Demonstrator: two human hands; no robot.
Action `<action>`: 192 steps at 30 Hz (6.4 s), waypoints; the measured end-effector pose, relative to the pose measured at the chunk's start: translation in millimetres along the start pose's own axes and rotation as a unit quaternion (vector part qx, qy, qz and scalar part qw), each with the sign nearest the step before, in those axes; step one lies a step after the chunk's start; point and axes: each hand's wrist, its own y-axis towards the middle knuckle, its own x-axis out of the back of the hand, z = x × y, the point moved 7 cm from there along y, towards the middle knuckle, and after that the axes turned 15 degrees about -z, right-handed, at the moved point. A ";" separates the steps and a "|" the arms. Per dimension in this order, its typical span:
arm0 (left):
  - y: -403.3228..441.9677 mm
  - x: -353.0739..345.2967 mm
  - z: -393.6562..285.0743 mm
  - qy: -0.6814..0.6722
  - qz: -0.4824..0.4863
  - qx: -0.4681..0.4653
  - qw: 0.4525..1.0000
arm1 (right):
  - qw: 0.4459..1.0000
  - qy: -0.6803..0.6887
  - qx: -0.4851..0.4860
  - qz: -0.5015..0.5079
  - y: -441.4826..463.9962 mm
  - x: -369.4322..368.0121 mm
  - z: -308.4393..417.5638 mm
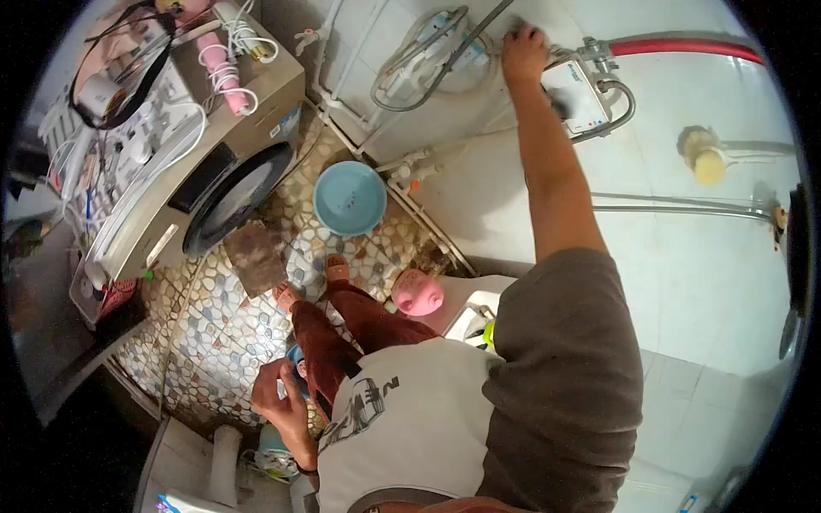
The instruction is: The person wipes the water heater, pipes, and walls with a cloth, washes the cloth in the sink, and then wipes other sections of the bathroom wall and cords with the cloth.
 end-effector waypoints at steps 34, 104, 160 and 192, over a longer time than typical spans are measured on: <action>83.9 -296.3 -126.8 -0.164 0.399 -0.275 0.859 | 0.740 0.359 -0.568 -0.022 -222.3 121.5 22.5; 41.1 -384.7 -108.4 -0.111 0.529 -0.146 0.829 | 0.473 0.324 -0.755 -0.318 -166.7 38.5 -24.7; 9.1 -334.4 -120.5 -0.037 0.520 -0.278 0.807 | 0.627 0.326 -0.687 -0.169 -295.1 55.9 -47.9; -6.7 -289.6 -108.6 -0.167 0.494 -0.077 0.850 | -0.137 0.668 -0.732 -0.010 -308.9 152.5 24.8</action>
